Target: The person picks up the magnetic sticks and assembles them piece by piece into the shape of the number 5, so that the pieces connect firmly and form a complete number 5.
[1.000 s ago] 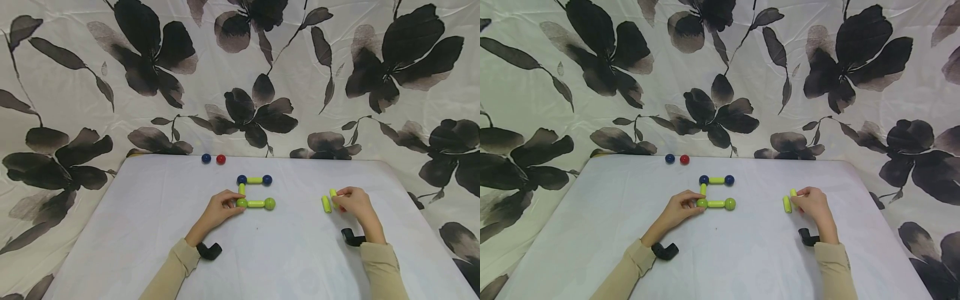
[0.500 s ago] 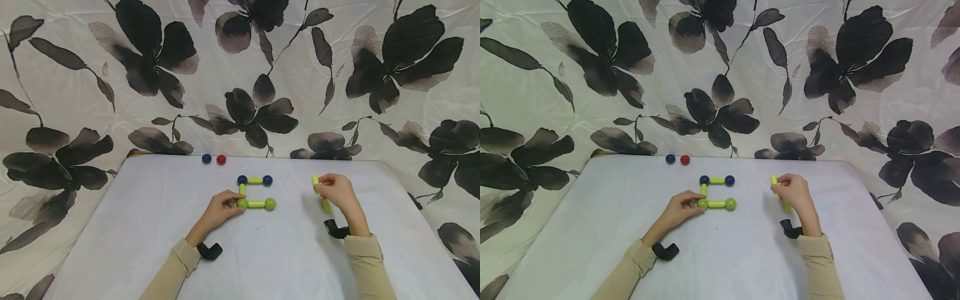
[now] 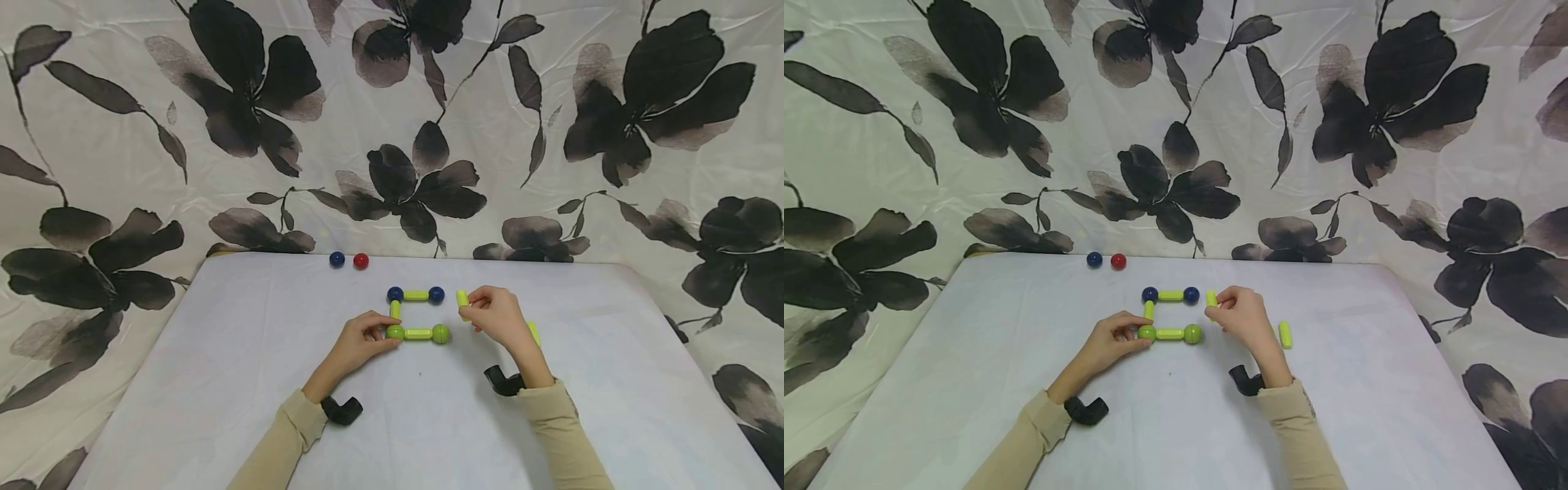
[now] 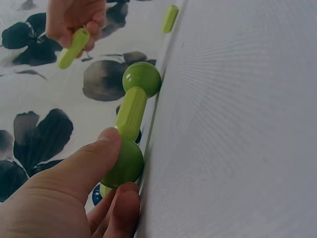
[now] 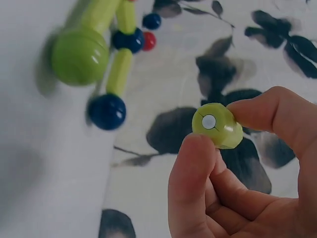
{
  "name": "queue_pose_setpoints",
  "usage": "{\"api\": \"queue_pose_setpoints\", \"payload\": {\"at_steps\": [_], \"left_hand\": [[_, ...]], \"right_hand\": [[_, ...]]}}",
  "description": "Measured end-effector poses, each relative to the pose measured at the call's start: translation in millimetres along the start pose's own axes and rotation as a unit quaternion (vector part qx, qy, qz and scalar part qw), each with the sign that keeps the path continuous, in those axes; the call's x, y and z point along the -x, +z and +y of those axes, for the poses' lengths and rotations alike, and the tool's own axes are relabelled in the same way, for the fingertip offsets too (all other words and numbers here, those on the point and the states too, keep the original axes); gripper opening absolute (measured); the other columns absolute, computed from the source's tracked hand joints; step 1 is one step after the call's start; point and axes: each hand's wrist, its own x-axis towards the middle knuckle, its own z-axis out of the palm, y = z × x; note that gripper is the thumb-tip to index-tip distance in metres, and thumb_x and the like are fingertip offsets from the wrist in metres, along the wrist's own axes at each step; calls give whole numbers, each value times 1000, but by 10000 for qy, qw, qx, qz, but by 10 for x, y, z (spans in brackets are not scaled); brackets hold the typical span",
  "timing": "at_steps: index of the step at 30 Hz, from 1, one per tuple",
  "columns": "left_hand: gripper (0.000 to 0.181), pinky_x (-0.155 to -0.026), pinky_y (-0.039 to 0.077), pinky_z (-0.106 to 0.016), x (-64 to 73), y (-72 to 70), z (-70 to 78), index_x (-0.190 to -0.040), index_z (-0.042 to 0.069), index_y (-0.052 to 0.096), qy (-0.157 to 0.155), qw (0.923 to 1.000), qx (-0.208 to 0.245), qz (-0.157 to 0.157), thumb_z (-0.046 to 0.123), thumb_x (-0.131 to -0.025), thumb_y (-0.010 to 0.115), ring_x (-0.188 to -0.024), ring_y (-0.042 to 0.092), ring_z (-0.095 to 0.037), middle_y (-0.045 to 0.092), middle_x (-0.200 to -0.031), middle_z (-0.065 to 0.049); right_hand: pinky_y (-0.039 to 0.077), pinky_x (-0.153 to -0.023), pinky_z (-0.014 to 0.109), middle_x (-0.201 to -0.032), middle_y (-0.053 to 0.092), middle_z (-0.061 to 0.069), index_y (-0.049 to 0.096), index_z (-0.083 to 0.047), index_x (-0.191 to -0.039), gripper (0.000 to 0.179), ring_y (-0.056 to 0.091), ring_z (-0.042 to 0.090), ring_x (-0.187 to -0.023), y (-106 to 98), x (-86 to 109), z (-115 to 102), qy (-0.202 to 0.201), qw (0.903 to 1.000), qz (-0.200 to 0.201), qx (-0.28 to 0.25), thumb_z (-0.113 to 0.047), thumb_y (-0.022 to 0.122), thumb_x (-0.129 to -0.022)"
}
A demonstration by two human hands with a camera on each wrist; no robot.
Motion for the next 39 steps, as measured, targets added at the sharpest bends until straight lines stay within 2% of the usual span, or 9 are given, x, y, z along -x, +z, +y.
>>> {"api": "queue_pose_setpoints", "payload": {"at_steps": [8,15,23,28,39], "left_hand": [[34,-62,45,-24,-4,-1,-3,-115,18,75,3,10000,-23,14,19,-83,83,-72,56,-14,64,-94,5],[34,-62,45,-24,-3,0,5,-115,18,75,2,10000,-19,25,19,-82,83,-72,56,-14,64,-94,5],[35,-61,45,-24,-2,-2,12,-116,16,74,22,10000,-18,13,20,-82,83,-71,56,-14,64,-93,5],[34,-61,45,-24,0,-2,16,-116,16,74,33,10000,-13,3,20,-83,83,-72,57,-14,64,-94,5],[33,-62,45,-24,-5,5,-5,-115,20,75,-10,10000,-21,21,20,-83,83,-72,57,-14,64,-94,5]], "right_hand": [[50,-56,29,-74,64,7,64,1,-94,17,61,18,-57,262,51,117,55,9990,-430,-114,-9,72,-82],[50,-56,29,-70,64,5,63,1,-91,16,62,16,-56,403,168,216,160,9973,-692,-181,-6,72,-81],[51,-56,28,-67,64,4,62,2,-97,21,65,17,-55,517,299,284,275,9949,-941,-245,-5,72,-80],[49,-58,29,-66,64,5,61,3,-102,25,66,19,-54,558,346,315,340,9946,-950,-250,-7,72,-81],[47,-60,29,-63,64,5,62,1,-99,23,65,18,-52,616,343,357,418,9959,-790,-168,-8,72,-80]]}}
